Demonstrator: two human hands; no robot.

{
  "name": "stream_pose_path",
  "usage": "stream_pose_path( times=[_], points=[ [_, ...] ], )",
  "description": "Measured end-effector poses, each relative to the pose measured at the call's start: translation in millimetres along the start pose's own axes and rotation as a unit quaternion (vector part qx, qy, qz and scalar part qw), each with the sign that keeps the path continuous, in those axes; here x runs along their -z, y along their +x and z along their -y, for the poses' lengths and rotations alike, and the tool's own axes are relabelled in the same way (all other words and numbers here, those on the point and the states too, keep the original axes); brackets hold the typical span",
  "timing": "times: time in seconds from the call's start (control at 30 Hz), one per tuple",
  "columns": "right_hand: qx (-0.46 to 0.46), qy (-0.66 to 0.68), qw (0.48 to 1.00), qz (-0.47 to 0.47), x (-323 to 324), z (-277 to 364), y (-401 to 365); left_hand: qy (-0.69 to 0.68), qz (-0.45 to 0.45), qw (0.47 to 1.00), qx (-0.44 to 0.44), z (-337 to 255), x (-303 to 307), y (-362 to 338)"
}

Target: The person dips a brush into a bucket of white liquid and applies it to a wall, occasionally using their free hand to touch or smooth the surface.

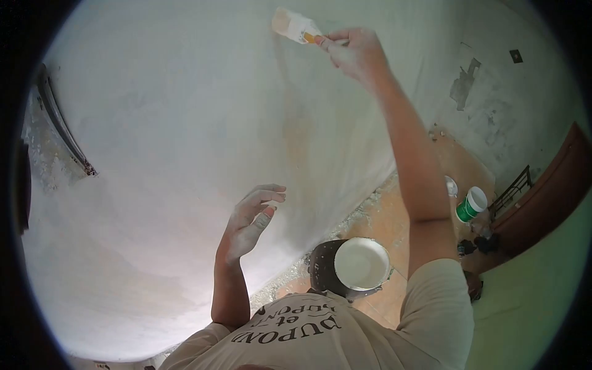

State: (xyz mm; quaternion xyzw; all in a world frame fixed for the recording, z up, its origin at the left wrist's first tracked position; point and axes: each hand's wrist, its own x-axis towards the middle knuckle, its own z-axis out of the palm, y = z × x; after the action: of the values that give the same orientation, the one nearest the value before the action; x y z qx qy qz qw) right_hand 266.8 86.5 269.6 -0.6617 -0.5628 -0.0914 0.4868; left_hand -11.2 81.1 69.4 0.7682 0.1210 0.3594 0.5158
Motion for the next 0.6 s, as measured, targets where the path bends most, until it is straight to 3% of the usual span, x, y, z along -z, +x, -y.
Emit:
stream_pose_path(
  times=[0.07, 0.13, 0.2, 0.27, 0.33, 0.5, 0.57, 0.6],
  points=[
    [-0.122, 0.276, 0.951, 0.071, -15, -9, -14, 0.006, -0.004, 1.000, 0.009, -1, -6, 3],
    [-0.139, 0.339, 0.928, 0.062, -47, -23, -28, -0.007, -0.012, 1.000, 0.009, 1, -12, 6],
    [-0.140, 0.403, 0.895, 0.131, -75, -39, -46, -0.017, -0.018, 1.000, 0.010, 1, -18, 7],
    [-0.132, 0.405, 0.889, 0.168, -114, -54, -64, -0.010, -0.030, 0.999, 0.016, -2, -23, 6],
    [-0.196, 0.391, 0.880, 0.184, -148, -64, -88, -0.006, -0.046, 0.998, 0.030, 2, -26, 4],
    [-0.321, 0.465, 0.783, 0.260, -190, -96, -167, 0.011, -0.104, 0.992, 0.065, 5, -41, -4],
    [-0.420, 0.462, 0.712, 0.321, -189, -108, -192, 0.017, -0.113, 0.990, 0.083, 4, -47, -6],
    [-0.420, 0.465, 0.707, 0.328, -188, -115, -199, 0.019, -0.115, 0.989, 0.096, 4, -51, -7]
  ],
)
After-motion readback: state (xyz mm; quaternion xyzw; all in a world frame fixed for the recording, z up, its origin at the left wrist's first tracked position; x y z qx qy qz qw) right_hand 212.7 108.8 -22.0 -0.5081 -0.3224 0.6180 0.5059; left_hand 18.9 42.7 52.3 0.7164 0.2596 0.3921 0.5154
